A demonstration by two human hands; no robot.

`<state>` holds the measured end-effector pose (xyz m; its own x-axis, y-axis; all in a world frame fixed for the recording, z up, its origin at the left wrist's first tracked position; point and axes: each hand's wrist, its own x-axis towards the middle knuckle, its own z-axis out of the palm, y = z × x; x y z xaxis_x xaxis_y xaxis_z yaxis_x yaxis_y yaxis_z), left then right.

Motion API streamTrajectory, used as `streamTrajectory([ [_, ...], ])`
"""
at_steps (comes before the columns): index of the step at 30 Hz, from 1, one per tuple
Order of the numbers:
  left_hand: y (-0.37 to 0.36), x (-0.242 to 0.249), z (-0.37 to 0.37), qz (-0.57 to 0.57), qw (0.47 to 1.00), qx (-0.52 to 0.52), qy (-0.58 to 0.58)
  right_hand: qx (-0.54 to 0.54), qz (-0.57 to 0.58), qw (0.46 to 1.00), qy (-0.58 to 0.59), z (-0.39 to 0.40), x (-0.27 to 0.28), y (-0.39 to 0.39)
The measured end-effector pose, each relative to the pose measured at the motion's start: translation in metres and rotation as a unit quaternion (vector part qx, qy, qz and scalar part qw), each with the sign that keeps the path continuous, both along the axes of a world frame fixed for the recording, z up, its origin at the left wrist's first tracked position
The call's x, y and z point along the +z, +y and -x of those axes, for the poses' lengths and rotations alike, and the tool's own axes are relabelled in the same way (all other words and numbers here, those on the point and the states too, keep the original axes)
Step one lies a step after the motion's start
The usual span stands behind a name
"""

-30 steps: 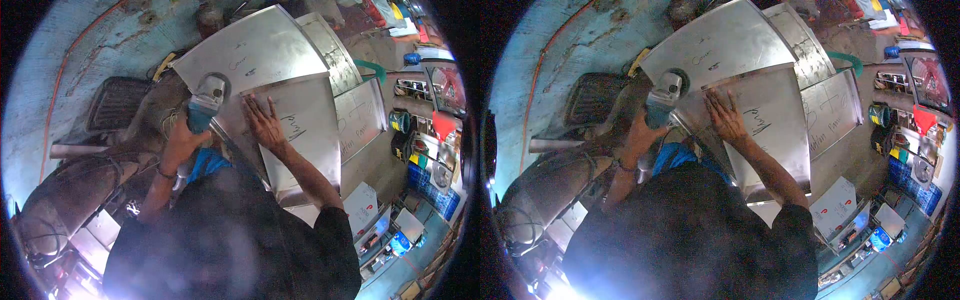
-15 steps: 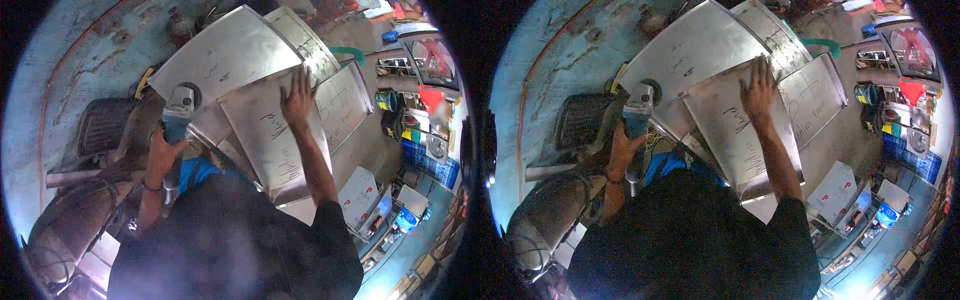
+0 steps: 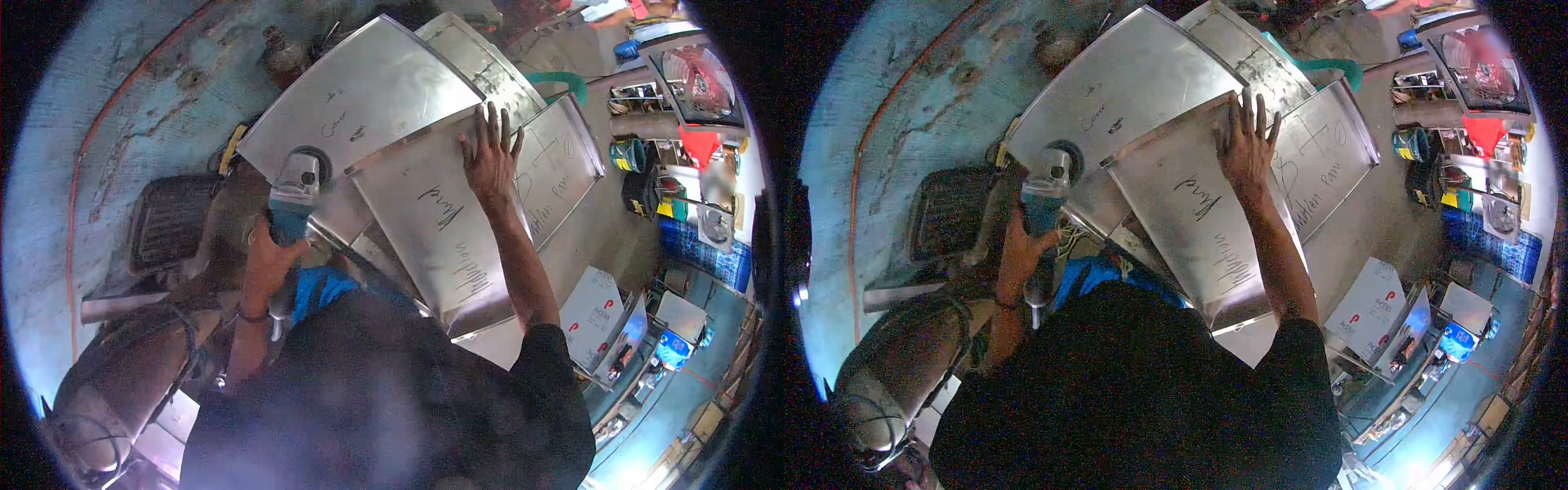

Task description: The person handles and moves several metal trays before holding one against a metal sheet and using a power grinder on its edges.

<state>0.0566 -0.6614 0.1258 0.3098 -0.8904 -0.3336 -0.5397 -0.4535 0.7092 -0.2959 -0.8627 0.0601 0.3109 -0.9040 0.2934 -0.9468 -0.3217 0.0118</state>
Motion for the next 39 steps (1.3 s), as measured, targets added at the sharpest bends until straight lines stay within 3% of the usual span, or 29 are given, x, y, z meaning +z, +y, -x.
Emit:
streamTrajectory([
  [4,0.000,-0.007,-0.001,0.020,0.999,-0.019,0.042,-0.001,0.023,0.998,-0.060,0.011,-0.018,-0.005],
  [6,0.005,-0.018,-0.002,0.037,0.999,-0.015,-0.027,-0.094,-0.034,0.937,-0.336,0.015,-0.022,-0.014],
  [7,0.003,-0.011,0.001,0.036,0.999,-0.016,-0.027,-0.095,-0.035,0.936,-0.337,0.011,-0.013,-0.020],
  [9,-0.005,0.005,0.006,-0.035,0.999,-0.028,0.009,-0.193,-0.140,0.880,-0.410,0.003,0.003,-0.040],
  [10,-0.005,0.006,0.006,-0.034,0.999,-0.031,0.008,-0.149,-0.132,0.855,-0.479,0.006,-0.009,-0.052],
  [13,-0.003,0.001,0.008,-0.031,0.999,-0.035,-0.006,-0.169,-0.195,0.847,-0.465,0.013,-0.019,-0.065],
  [15,0.002,-0.004,0.008,0.029,0.997,-0.053,-0.044,-0.154,-0.184,0.835,-0.495,0.012,-0.018,-0.063],
  [19,0.003,-0.009,0.004,0.043,0.996,-0.064,-0.034,-0.105,-0.182,0.826,-0.523,0.013,-0.012,-0.059],
  [22,0.005,-0.010,0.003,-0.005,0.997,-0.064,-0.046,-0.122,-0.225,0.786,-0.563,0.012,-0.005,-0.056],
  [25,0.008,-0.011,-0.001,-0.052,0.996,-0.034,-0.068,-0.104,-0.225,0.789,-0.563,0.015,-0.010,-0.057],
  [27,0.000,0.001,-0.003,-0.074,0.995,-0.044,0.051,-0.106,-0.229,0.791,-0.558,0.014,-0.005,-0.055],
  [29,0.008,-0.016,-0.009,-0.075,0.996,-0.037,0.031,-0.112,-0.233,0.793,-0.552,0.017,-0.007,-0.053],
  [31,0.013,-0.018,-0.010,-0.079,0.996,-0.036,0.010,-0.067,-0.190,0.812,-0.548,0.026,-0.023,-0.058],
  [34,0.005,0.003,-0.002,-0.059,0.996,-0.065,-0.008,-0.134,-0.109,0.843,-0.509,0.046,-0.030,-0.043],
  [35,0.000,0.014,0.004,-0.061,0.996,-0.041,0.051,-0.161,-0.068,0.848,-0.500,0.039,0.009,-0.015],
  [36,0.001,0.019,0.010,-0.073,0.991,-0.021,0.111,-0.189,-0.021,0.858,-0.478,0.046,0.008,0.009],
  [37,0.008,0.005,0.006,-0.054,0.994,-0.040,0.083,-0.159,0.024,0.871,-0.464,0.053,0.022,0.040],
  [39,0.011,-0.012,-0.005,-0.037,0.993,-0.093,0.064,-0.252,0.091,0.900,-0.345,0.081,0.030,0.107],
])
